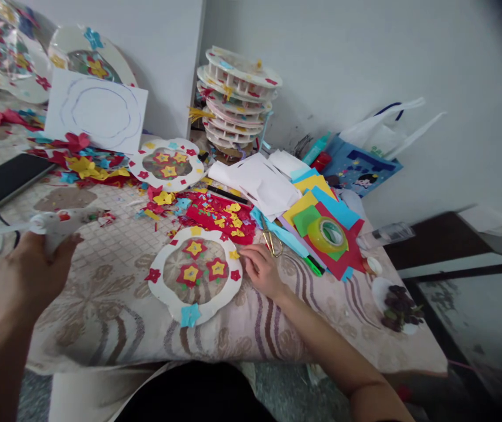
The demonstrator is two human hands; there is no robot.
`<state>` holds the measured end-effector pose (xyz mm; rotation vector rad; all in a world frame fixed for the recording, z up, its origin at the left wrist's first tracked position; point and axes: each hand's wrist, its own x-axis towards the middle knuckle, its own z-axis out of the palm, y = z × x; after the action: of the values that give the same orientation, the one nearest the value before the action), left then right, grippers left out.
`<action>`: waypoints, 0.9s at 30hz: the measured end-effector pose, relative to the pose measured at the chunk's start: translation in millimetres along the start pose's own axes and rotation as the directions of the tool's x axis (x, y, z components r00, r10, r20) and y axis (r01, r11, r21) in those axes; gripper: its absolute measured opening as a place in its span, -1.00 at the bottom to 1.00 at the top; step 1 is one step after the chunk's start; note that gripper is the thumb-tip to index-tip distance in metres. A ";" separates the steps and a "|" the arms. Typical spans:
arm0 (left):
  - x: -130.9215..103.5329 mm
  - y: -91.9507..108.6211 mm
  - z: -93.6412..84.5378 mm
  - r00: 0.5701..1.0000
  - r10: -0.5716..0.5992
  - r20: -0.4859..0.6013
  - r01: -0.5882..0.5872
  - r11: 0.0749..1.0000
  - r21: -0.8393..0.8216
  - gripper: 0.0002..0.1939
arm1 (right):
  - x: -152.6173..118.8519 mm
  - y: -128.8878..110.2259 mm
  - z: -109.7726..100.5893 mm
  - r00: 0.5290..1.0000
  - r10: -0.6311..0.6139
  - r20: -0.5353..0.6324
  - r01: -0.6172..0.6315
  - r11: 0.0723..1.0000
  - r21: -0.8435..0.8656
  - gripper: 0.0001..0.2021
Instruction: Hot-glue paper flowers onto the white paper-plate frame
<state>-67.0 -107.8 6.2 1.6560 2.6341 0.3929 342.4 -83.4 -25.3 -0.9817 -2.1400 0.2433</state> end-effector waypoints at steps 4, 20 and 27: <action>-7.4 18.0 -17.9 0.996 -0.039 0.075 0.041 0.999 -0.021 -0.45 | 0.4 -0.5 0.1 1.000 0.020 -0.003 -0.020 0.999 0.026 -0.69; 18.1 11.3 -0.9 0.978 -0.190 0.087 0.191 0.982 0.005 -0.40 | 1.4 0.8 1.5 0.998 0.067 -0.014 -0.067 0.997 0.027 -0.71; 18.7 -13.0 25.8 0.978 -0.202 -0.043 0.201 0.979 -0.024 -0.42 | 5.0 -0.1 0.9 0.982 0.190 0.013 -0.190 0.978 0.090 -0.78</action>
<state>-83.3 -91.2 -19.1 1.3720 2.7866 0.4531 339.6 -79.8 -23.1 -1.1336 -2.0212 0.4333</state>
